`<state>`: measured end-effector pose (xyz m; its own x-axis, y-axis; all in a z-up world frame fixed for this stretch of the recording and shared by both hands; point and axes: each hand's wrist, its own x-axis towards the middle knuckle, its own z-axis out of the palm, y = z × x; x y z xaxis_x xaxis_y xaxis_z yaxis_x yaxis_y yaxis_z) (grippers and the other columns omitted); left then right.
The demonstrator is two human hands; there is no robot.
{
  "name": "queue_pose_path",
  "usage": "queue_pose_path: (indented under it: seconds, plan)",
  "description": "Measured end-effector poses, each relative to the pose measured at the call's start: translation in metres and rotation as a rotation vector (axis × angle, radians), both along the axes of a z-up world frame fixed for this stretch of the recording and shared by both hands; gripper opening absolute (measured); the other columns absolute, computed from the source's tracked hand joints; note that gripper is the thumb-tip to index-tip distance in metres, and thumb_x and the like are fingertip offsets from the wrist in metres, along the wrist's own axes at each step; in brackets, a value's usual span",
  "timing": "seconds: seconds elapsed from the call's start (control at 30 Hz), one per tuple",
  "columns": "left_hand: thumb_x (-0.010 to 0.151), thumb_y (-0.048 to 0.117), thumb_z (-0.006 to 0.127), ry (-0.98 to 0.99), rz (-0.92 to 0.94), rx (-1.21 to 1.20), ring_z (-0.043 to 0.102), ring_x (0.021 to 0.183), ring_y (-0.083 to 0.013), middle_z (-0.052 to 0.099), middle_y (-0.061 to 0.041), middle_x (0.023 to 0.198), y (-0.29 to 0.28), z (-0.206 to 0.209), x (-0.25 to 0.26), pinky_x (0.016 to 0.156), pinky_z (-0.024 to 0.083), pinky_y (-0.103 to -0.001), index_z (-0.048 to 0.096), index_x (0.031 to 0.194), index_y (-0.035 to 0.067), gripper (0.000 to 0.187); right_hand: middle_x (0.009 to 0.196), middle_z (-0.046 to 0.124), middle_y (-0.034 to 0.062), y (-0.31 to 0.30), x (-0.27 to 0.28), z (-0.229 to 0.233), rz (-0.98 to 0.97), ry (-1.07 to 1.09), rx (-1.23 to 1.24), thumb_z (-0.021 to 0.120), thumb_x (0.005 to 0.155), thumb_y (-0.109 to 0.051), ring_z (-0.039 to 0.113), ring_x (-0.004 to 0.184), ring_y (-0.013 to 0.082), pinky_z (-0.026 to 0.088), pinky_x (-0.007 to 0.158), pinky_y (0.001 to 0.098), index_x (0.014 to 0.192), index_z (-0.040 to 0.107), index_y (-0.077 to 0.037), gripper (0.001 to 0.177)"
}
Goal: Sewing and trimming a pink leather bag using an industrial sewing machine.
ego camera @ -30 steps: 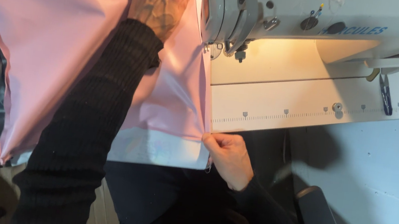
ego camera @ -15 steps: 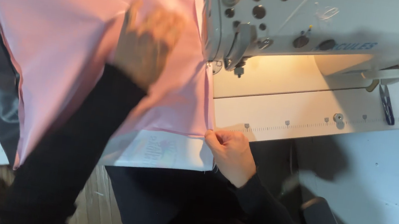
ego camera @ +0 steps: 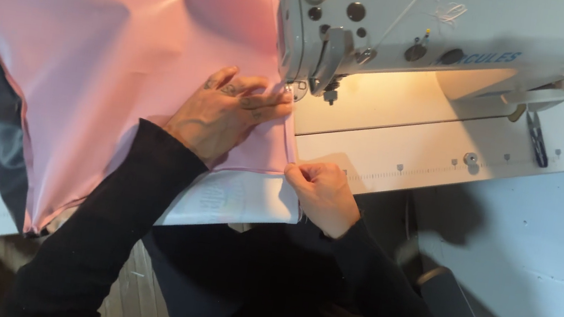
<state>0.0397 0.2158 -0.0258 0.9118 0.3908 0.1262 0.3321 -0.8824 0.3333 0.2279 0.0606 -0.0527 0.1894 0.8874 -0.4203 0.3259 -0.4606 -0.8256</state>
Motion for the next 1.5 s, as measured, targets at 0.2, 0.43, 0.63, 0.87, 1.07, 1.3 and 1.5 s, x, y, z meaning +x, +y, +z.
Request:
queue_pose_path:
  seconds: [0.2,0.43,0.63,0.87,1.07,1.3,1.5]
  plan:
    - [0.097,0.009,0.068,-0.222,-0.011,0.109,0.059,0.127,-0.0169,0.065,0.008,0.134,0.009,-0.035,-0.002,0.115,0.046,-0.037,0.072,0.135,0.018,0.04,0.049,0.055,0.005,0.004,0.0,0.01,0.019,0.016,-0.044,0.061,0.097,-0.029,0.052,0.047,0.0074,0.044,0.046,0.0306,0.066,0.065,0.003,0.045]
    - [0.098,0.006,0.069,-0.293,-0.005,0.094,0.061,0.123,-0.0216,0.067,0.003,0.134,0.015,-0.024,-0.004,0.108,0.051,-0.036,0.073,0.131,0.014,0.035,0.049,0.055,0.0068,0.013,-0.001,0.006,0.031,-0.046,0.001,0.061,0.096,-0.03,0.055,0.046,0.008,0.046,0.046,0.0306,0.067,0.065,0.003,0.044]
    - [0.089,0.008,0.071,-0.32,-0.054,0.3,0.063,0.113,-0.0223,0.067,-0.001,0.126,0.023,-0.022,-0.005,0.104,0.053,-0.043,0.074,0.125,0.019,0.038,0.049,0.058,0.0062,0.027,0.004,0.007,0.018,-0.025,0.001,0.062,0.096,-0.029,0.059,0.045,0.0093,0.048,0.045,0.0295,0.07,0.069,0.002,0.041]
    - [0.097,0.006,0.071,-0.332,0.152,0.173,0.064,0.113,-0.0281,0.068,-0.006,0.117,0.041,-0.02,0.0,0.095,0.056,-0.039,0.072,0.117,0.006,0.02,0.047,0.059,0.0045,0.043,0.01,0.001,0.005,-0.03,-0.034,0.062,0.095,-0.03,0.059,0.042,0.0096,0.048,0.042,0.0293,0.066,0.069,0.001,0.043]
    - [0.097,0.009,0.07,-0.357,0.18,0.152,0.064,0.113,-0.0289,0.069,-0.005,0.121,0.054,-0.027,-0.002,0.093,0.055,-0.039,0.073,0.117,0.008,0.019,0.046,0.056,0.0034,0.057,0.013,-0.004,0.038,-0.067,0.005,0.062,0.095,-0.03,0.056,0.041,0.0087,0.043,0.04,0.0291,0.061,0.064,0.0,0.045]
    - [0.098,0.009,0.071,-0.333,0.125,0.178,0.064,0.109,-0.0281,0.069,-0.005,0.118,0.084,-0.028,0.0,0.091,0.055,-0.04,0.073,0.114,0.007,0.016,0.057,0.053,-0.0005,0.062,0.016,-0.014,-0.034,-0.004,0.065,0.069,0.098,-0.032,0.047,0.052,0.0041,0.037,0.045,0.0275,0.067,0.065,0.002,0.046]
    - [0.096,0.011,0.07,-0.401,0.131,0.3,0.064,0.113,-0.026,0.068,-0.004,0.122,0.102,-0.044,0.003,0.095,0.056,-0.038,0.074,0.118,0.01,0.022,0.066,0.066,0.0001,0.043,0.007,0.008,-0.16,0.063,0.124,0.077,0.092,-0.031,0.059,0.058,0.0044,0.049,0.051,0.0237,0.08,0.073,0.001,0.034]
